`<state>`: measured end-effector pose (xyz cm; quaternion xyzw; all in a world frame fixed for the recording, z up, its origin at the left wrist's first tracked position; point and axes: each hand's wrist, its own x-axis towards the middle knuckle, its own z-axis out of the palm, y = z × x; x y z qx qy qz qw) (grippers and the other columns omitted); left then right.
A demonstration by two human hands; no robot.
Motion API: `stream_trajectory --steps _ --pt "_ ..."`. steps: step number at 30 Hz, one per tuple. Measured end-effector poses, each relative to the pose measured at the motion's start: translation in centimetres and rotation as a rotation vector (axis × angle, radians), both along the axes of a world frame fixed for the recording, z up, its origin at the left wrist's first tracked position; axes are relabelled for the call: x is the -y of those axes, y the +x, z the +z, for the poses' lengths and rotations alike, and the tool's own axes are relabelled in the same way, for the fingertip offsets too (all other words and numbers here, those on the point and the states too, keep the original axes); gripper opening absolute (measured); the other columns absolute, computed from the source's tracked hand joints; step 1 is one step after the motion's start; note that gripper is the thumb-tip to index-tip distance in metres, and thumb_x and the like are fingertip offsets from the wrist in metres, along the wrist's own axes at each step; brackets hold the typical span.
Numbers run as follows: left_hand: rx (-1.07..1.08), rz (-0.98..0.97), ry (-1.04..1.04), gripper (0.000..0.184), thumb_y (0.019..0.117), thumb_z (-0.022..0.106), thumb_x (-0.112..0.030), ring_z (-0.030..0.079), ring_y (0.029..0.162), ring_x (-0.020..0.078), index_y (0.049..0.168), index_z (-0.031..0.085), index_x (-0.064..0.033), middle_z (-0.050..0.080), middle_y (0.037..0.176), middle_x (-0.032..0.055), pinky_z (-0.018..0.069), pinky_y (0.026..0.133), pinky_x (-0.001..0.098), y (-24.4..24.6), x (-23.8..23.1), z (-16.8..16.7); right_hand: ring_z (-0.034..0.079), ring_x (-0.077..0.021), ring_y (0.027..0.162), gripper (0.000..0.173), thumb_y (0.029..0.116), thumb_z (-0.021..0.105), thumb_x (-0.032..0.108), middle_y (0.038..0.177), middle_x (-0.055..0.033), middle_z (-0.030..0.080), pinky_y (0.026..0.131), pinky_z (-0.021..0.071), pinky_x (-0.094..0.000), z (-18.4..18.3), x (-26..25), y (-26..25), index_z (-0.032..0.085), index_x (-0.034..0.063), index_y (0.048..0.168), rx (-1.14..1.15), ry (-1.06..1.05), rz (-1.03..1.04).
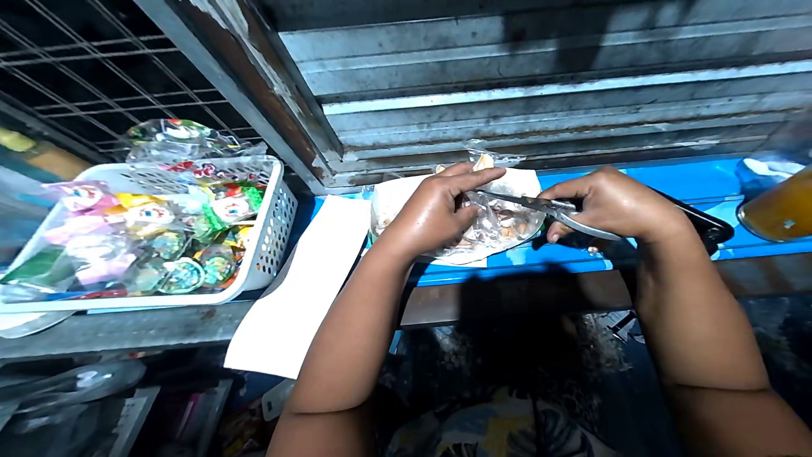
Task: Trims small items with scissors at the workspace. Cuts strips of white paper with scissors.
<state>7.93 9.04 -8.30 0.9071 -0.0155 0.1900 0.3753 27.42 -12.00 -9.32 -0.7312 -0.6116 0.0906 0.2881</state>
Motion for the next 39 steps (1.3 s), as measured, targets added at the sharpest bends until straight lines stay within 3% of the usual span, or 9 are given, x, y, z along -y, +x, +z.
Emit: stream_trajectory --steps 3,10,22,25,28,31,34,36,39 --pt "-0.004 -0.001 -0.011 0.051 0.0899 0.069 0.005 0.067 0.093 0.0081 0.138 0.064 -0.0104 0.060 0.140 0.0122 0.0556 0.078 0.0207 0.0 -0.1 -0.1 0.061 -0.0014 0.062 0.043 0.0737 0.084 0.046 0.077 0.0065 0.071 0.055 0.0513 -0.0281 -0.2 0.1 0.0 0.079 0.0190 0.107 0.027 0.014 0.001" --pt "-0.011 -0.005 -0.003 0.052 0.0900 0.068 0.006 0.064 0.085 0.0053 0.139 0.064 -0.0113 0.060 0.139 0.0112 0.0538 0.073 0.0186 0.0 -0.1 0.1 0.060 -0.0014 0.059 0.043 0.0755 0.083 0.046 0.075 0.0060 0.071 0.053 0.0499 -0.0269 -0.1 0.1 -0.1 0.079 0.0185 0.109 0.027 -0.007 0.008" --pt "-0.044 -0.018 0.037 0.057 0.0884 0.069 0.007 0.066 0.098 0.0099 0.142 0.061 -0.0108 0.058 0.142 0.0121 0.0550 0.081 0.0230 0.2 -0.1 -0.2 0.056 -0.0073 0.057 0.037 0.0765 0.087 0.039 0.069 0.0034 0.064 0.055 0.0478 -0.0331 -0.2 -0.3 0.0 0.076 0.0157 0.103 0.015 -0.032 -0.034" --pt "-0.048 -0.018 0.003 0.061 0.0884 0.068 0.007 0.066 0.104 0.0118 0.146 0.057 -0.0104 0.055 0.146 0.0125 0.0557 0.083 0.0251 0.1 -0.2 -0.2 0.055 -0.0081 0.059 0.042 0.0755 0.088 0.041 0.070 0.0031 0.063 0.058 0.0474 -0.0352 0.2 -0.2 0.5 0.076 0.0146 0.105 -0.027 -0.112 -0.026" --pt "-0.082 -0.005 -0.025 0.071 0.0880 0.067 0.008 0.065 0.088 0.0091 0.153 0.048 -0.0125 0.050 0.153 0.0081 0.0547 0.072 0.0248 0.2 -0.2 0.0 0.052 -0.0059 0.057 0.043 0.0750 0.089 0.040 0.067 0.0039 0.060 0.056 0.0461 -0.0312 0.3 -0.1 0.8 0.075 0.0132 0.106 -0.066 -0.130 -0.013" --pt "-0.078 0.039 -0.074 0.084 0.0885 0.067 0.008 0.068 0.086 0.0116 0.161 0.032 -0.0159 0.043 0.158 0.0095 0.0576 0.075 0.0287 0.2 -0.2 0.2 0.050 -0.0036 0.058 0.043 0.0765 0.087 0.039 0.068 0.0046 0.059 0.056 0.0449 -0.0281 -0.1 -0.3 0.9 0.074 0.0114 0.107 -0.085 -0.025 -0.030" --pt "-0.047 0.083 -0.168 0.097 0.0883 0.067 0.008 0.067 0.081 0.0080 0.165 0.014 -0.0185 0.036 0.161 0.0102 0.0580 0.073 0.0255 0.2 0.2 0.5 0.049 -0.0009 0.061 0.046 0.0794 0.086 0.032 0.074 0.0039 0.059 0.058 0.0439 -0.0225 -0.1 -0.9 -0.1 0.070 0.0054 0.114 -0.176 0.136 -0.103" --pt "-0.048 0.073 -0.210 0.102 0.0868 0.069 0.008 0.065 0.075 0.0066 0.165 0.011 -0.0185 0.041 0.159 0.0087 0.0568 0.068 0.0243 0.3 0.4 0.4 0.058 0.0046 0.067 0.041 0.0822 0.083 0.022 0.082 0.0066 0.067 0.063 0.0499 -0.0148 -0.3 -1.7 -1.3 0.067 0.0054 0.116 -0.330 0.263 -0.134" --pt "-0.072 0.025 -0.206 0.102 0.0865 0.069 0.009 0.064 0.074 0.0063 0.165 0.009 -0.0155 0.043 0.157 0.0093 0.0552 0.066 0.0241 0.6 0.7 0.0 0.071 -0.0003 0.077 0.036 0.0867 0.077 0.005 0.093 0.0036 0.076 0.069 0.0588 -0.0170 -0.8 -2.5 -3.1 0.061 0.0068 0.119 -0.529 0.352 -0.083"
